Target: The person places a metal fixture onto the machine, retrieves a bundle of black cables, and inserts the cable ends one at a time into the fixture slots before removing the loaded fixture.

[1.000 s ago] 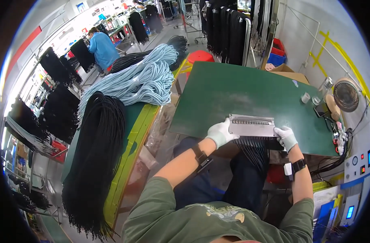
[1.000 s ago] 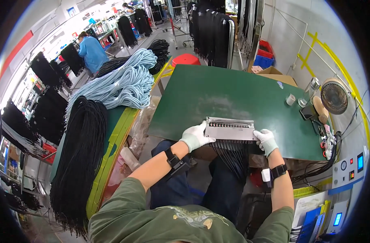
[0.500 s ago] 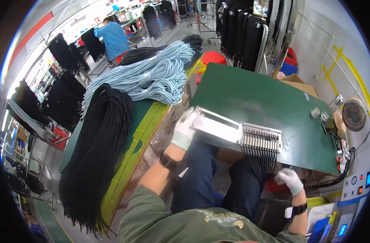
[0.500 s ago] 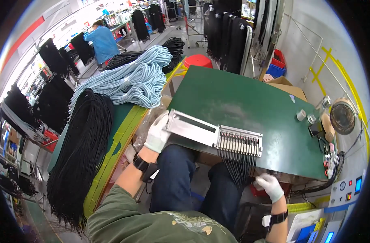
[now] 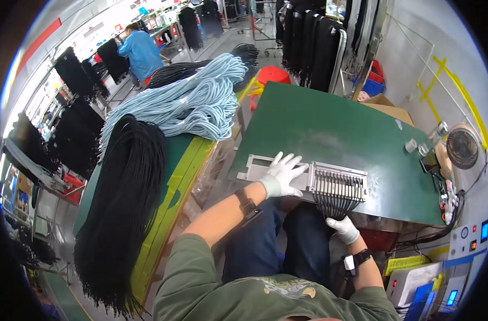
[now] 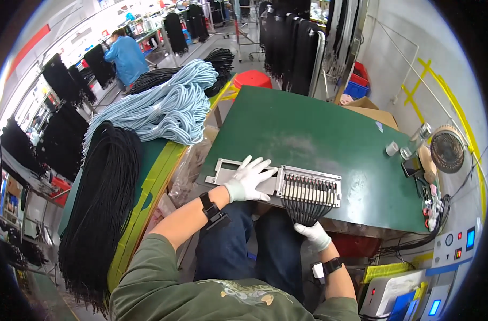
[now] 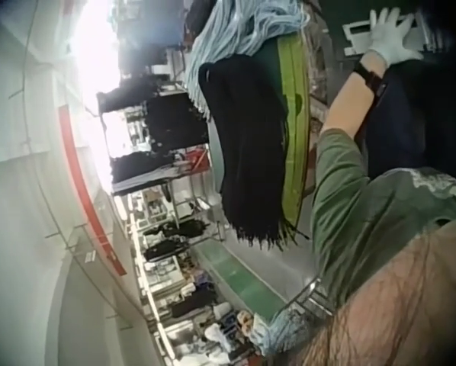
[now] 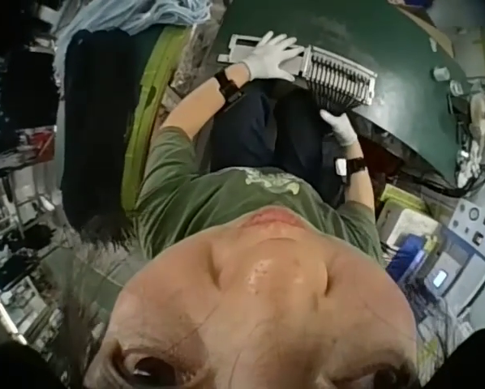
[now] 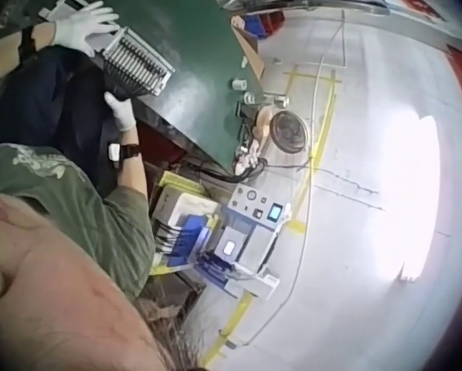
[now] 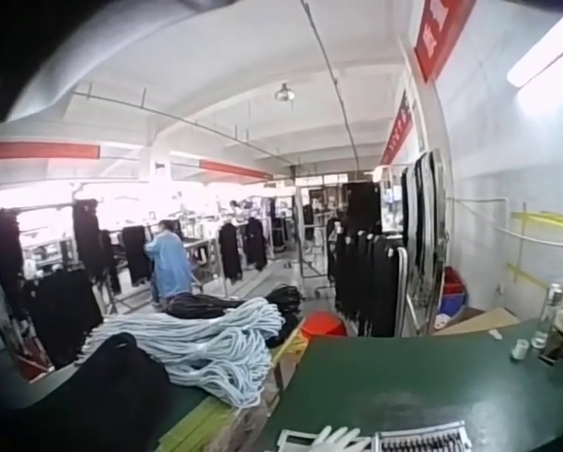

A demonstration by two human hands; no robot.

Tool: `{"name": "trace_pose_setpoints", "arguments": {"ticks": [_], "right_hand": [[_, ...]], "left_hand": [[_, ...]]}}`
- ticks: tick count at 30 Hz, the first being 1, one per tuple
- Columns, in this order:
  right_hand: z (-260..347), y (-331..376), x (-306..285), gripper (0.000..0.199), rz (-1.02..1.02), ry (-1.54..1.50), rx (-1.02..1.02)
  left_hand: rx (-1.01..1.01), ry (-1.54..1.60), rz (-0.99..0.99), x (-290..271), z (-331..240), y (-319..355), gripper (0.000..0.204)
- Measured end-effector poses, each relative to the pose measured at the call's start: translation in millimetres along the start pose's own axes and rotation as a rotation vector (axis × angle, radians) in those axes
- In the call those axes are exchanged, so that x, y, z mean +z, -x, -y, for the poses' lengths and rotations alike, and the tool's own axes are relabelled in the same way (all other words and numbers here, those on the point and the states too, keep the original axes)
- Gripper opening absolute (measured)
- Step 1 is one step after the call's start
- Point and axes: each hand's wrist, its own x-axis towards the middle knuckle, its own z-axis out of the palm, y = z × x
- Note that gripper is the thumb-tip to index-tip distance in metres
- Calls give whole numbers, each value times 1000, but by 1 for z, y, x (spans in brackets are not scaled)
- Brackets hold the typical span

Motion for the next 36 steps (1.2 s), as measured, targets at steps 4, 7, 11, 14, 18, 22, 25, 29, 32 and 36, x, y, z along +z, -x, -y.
{"name": "trace_pose_setpoints", "arguments": {"ticks": [4, 7, 11, 14, 18, 22, 25, 29, 32, 36], "right_hand": [[28, 0, 28, 51, -43, -61, 40], [39, 3, 28, 42, -131, -42, 75], [77, 4, 31, 35, -190, -336, 85], [69, 12, 40, 33, -196, -449, 149], [46, 50, 53, 32, -159, -315, 285], [63, 94, 53, 33, -133, -269, 289], [109, 100, 40, 32, -158, -295, 184], [160, 96, 51, 33, 69, -53, 276], [170, 102, 57, 31, 204, 127, 343], [152, 112, 39, 27, 68, 550, 130]], "left_hand": [[-4, -3, 6, 0, 0, -1, 97], [-11, -12, -4, 1, 0, -3, 98], [-21, -7, -20, 2, -2, 0, 97], [-39, 0, -29, 0, -4, 6, 97], [-32, 19, -32, -1, -4, 3, 96], [42, 28, 4, -1, -17, -1, 101], [82, -5, -16, -21, -46, 6, 103], [432, 1119, 121, -31, -143, 9, 94], [190, 1896, 390, -75, -197, 7, 68], [-35, 1924, 102, -97, -182, -7, 43]]}}
